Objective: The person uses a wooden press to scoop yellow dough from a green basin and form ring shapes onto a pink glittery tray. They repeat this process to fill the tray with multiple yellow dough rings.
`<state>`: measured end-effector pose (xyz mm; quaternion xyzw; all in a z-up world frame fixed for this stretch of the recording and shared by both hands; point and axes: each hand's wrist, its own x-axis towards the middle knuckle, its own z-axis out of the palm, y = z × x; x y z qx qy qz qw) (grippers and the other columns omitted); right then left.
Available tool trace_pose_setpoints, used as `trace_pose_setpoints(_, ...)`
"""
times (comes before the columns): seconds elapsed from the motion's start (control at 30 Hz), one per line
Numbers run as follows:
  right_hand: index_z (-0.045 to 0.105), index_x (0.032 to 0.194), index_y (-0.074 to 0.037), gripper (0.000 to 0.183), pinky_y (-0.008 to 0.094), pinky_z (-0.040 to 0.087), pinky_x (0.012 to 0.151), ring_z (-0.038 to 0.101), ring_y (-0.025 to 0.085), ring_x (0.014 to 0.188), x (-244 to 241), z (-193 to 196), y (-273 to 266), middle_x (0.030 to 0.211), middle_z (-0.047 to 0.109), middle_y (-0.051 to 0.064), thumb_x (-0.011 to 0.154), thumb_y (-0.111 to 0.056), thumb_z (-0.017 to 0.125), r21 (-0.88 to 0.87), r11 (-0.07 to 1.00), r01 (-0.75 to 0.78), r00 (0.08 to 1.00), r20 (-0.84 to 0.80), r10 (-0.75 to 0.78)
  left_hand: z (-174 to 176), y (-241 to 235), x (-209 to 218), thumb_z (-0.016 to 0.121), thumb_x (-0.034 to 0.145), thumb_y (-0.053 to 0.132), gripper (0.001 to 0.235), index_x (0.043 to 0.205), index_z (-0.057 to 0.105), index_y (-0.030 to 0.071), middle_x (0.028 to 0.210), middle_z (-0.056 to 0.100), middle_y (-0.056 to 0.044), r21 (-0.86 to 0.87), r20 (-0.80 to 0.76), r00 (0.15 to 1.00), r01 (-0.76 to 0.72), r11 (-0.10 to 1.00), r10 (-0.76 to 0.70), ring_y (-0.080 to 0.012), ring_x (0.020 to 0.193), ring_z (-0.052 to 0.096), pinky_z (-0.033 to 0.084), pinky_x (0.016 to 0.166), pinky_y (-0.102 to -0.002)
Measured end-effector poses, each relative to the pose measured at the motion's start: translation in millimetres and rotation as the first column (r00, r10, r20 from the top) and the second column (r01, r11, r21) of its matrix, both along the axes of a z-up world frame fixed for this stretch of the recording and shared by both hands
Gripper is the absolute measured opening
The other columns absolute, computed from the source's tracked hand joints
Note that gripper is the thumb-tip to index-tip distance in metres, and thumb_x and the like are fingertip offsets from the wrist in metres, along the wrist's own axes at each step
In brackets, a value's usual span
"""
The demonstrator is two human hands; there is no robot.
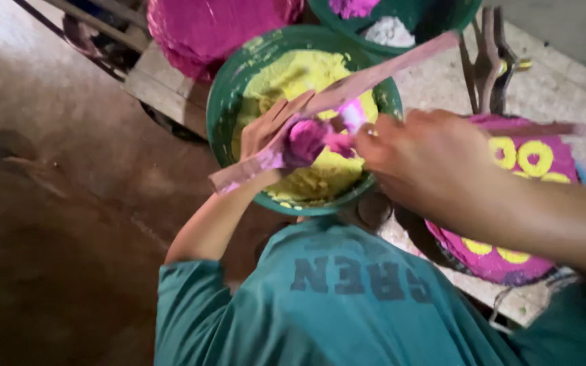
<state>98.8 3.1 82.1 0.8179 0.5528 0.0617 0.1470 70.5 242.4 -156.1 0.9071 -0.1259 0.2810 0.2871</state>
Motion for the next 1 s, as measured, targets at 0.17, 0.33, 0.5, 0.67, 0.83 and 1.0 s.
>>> trace_pose_setpoints(0.17,0.066,0.103,-0.001,0.034,0.029,0.051,0.046,0.067,0.017,0.059,0.1,-62.3,19.5,0.075,0.064,0.004,0.076,-0.021,0.066,-0.068,0.995,-0.068,0.975,0.206,0.081,5.3,-27.4,14.5,0.084,0.067,0.041,0.089,0.145,0.051,0.014,0.141,0.062,-0.01,0.218,-0.106,0.992,-0.041,0.975,0.065,-0.0353,0.118,0.065,0.06,0.085,-0.045)
trace_pose_setpoints(0.33,0.067,0.112,-0.011,0.022,0.038,0.051,0.048,0.068,0.022,0.065,1.6,-0.7,-24.3,0.077,0.062,0.004,0.091,-0.015,0.061,-0.021,0.994,0.104,0.995,-0.002,-0.104,3.6,0.3,6.5,0.075,0.101,0.032,0.056,0.153,0.055,0.027,0.142,0.064,0.003,0.046,-0.281,0.934,-0.217,0.975,0.222,-0.0218,0.114,0.072,0.064,0.089,-0.034)
trace_pose_setpoints(0.5,0.067,0.116,-0.015,0.032,0.038,0.053,0.049,0.07,0.023,0.069,18.4,-8.7,-40.5,0.082,0.063,0.002,0.084,-0.017,0.062,-0.101,0.983,0.155,0.985,-0.058,-0.162,20.7,14.5,1.2,0.079,0.091,0.03,0.058,0.144,0.058,0.02,0.145,0.062,-0.001,0.039,-0.083,0.985,-0.147,0.988,0.149,-0.027,0.11,0.072,0.062,0.088,-0.038)
trace_pose_setpoints(0.67,0.067,0.112,-0.011,0.028,0.037,0.056,0.048,0.072,0.024,0.066,25.3,-27.3,20.2,0.089,0.069,0.006,0.086,-0.019,0.061,-0.122,0.991,0.049,0.998,-0.023,-0.052,19.3,-8.4,21.7,0.076,0.086,0.036,0.057,0.138,0.058,0.021,0.152,0.056,-0.003,0.096,0.046,0.998,-0.054,0.994,0.05,-0.0305,0.121,0.069,0.06,0.094,-0.037)
trace_pose_setpoints(0.83,0.066,0.106,-0.006,0.027,0.036,0.057,0.053,0.072,0.023,0.068,29.3,-38.8,31.0,0.089,0.069,0.008,0.082,-0.018,0.064,0.033,0.997,-0.064,0.998,-0.013,0.064,0.6,-3.0,38.4,0.078,0.07,0.034,0.07,0.136,0.062,0.016,0.144,0.061,-0.009,0.245,-0.116,0.977,-0.149,0.958,0.181,-0.0381,0.116,0.067,0.056,0.081,-0.047)
trace_pose_setpoints(1.0,0.065,0.128,-0.007,0.043,0.043,0.053,0.059,0.069,0.031,0.078,54.0,-33.6,-29.9,0.093,0.069,0.012,0.084,-0.002,0.066,0.32,0.928,0.192,0.962,-0.246,-0.114,4.6,31.3,47.5,0.072,0.103,0.023,0.038,0.139,0.06,0.016,0.126,0.071,-0.003,-0.354,-0.232,0.942,-0.312,0.882,0.24,-0.021,0.111,0.076,0.062,0.096,-0.034)
